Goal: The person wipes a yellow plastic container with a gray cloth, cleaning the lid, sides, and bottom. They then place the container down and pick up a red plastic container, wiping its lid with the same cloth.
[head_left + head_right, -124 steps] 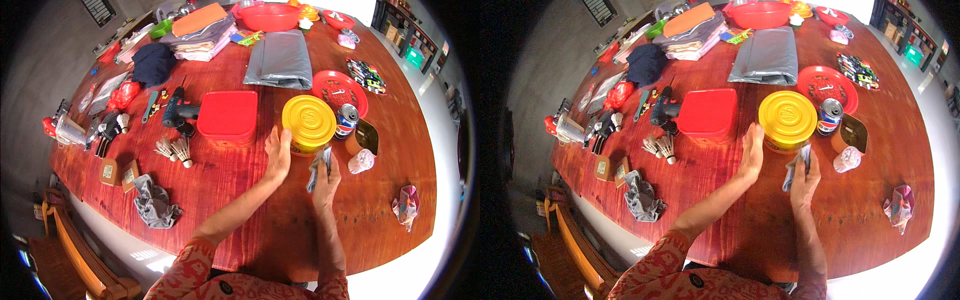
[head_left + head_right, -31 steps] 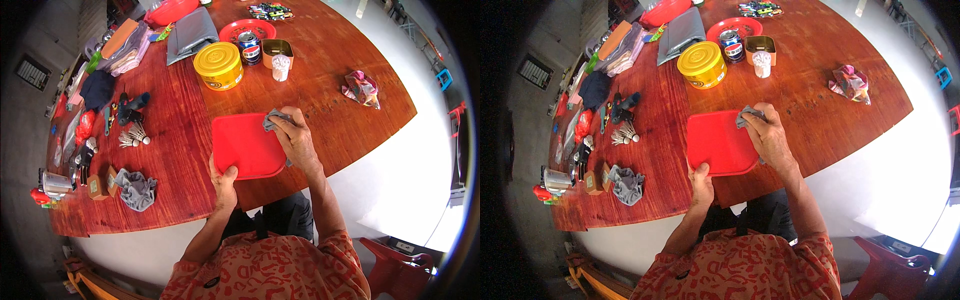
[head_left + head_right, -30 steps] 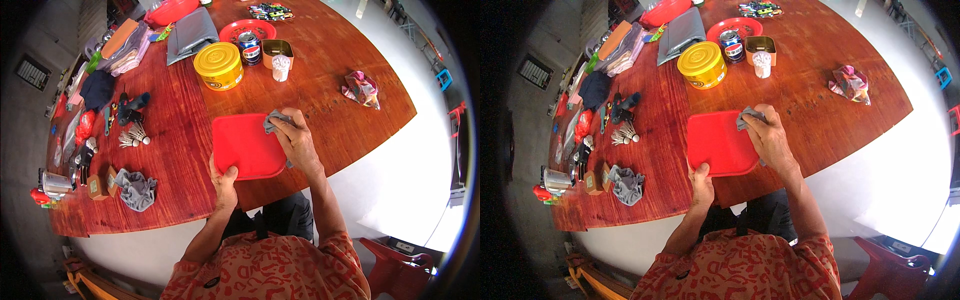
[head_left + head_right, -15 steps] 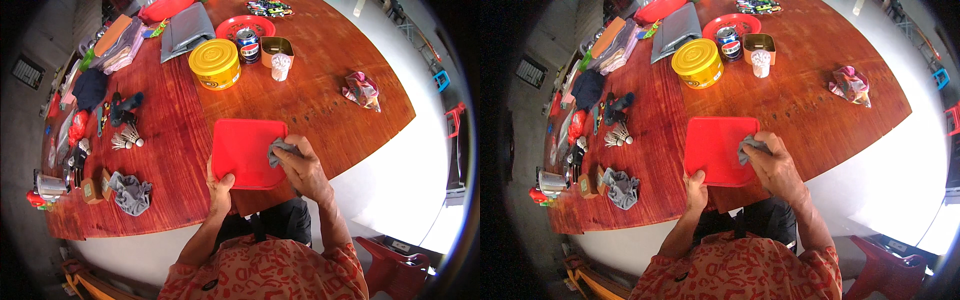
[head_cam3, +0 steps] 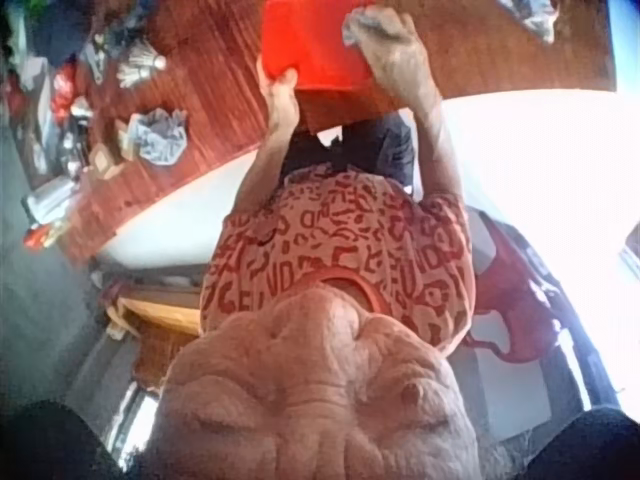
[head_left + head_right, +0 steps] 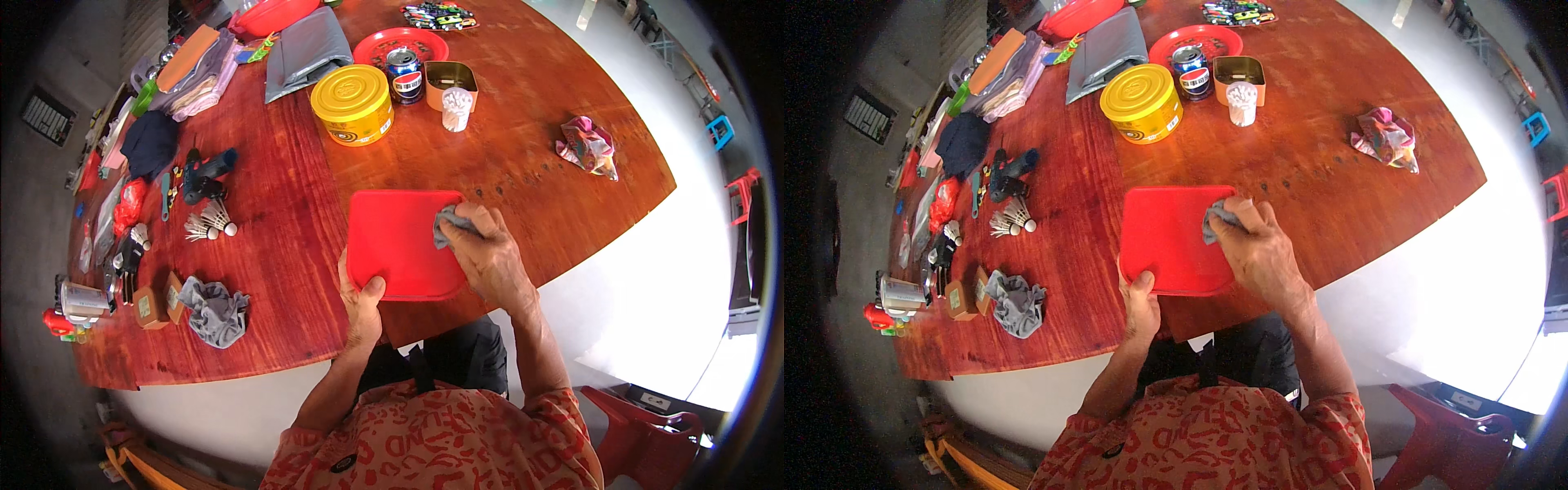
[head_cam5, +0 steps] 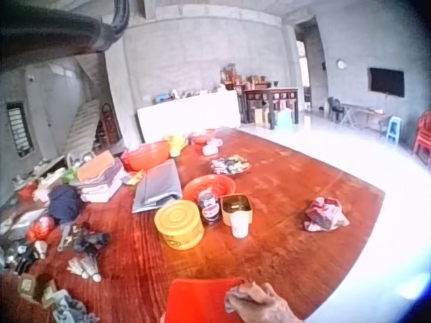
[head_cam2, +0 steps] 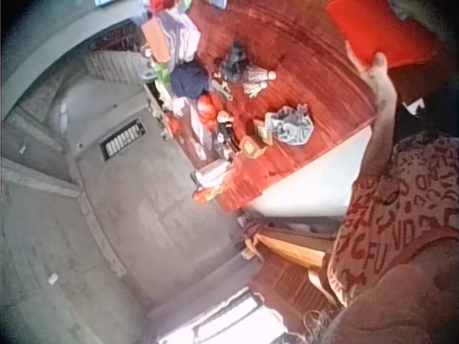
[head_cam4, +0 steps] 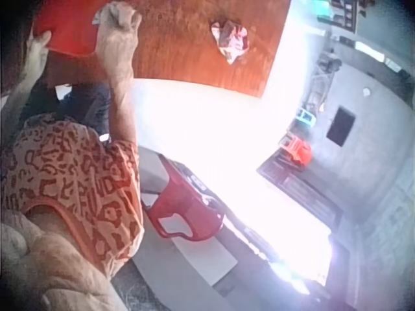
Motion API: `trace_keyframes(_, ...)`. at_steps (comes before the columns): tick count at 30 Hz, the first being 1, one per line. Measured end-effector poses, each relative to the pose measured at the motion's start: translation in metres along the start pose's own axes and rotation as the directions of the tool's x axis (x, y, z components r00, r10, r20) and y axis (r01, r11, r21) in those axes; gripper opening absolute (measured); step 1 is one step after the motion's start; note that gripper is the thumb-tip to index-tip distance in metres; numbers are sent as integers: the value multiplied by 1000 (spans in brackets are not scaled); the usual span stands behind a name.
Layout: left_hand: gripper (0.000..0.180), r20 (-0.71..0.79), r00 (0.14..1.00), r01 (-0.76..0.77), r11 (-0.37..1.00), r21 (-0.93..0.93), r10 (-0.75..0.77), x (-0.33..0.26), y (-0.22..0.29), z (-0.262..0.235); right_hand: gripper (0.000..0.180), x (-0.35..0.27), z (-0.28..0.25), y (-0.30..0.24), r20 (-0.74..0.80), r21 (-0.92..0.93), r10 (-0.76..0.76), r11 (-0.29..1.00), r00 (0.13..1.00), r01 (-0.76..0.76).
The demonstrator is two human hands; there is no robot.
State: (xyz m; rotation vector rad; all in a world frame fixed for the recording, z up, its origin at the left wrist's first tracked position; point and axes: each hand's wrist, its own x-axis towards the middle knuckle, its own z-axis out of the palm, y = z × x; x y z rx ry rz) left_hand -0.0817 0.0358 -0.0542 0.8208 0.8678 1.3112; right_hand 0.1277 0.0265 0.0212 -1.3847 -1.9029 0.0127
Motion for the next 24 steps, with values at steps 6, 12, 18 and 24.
trace_keyframes(6, 82, 2, 1000, 18, 1000, 13, -18, 1, -1, -1, 22, -24, -17, -26, 135, -4, -62, 998, 989, 63)
trace_keyframes(12, 81, 44, 998, 44, 997, 63, -46, 3, 4, -6, 20, -10, -15, -24, 167, 34, -110, 994, 980, 106)
trace_keyframes(18, 88, 24, 998, 49, 996, 69, -51, 2, 7, -2, 16, 26, 12, -5, 9, 13, -66, 998, 998, 66)
trace_keyframes(24, 91, 15, 999, 31, 997, 66, -32, 2, 6, -1, 33, 33, 34, 7, -102, -174, -26, 985, 994, 7)
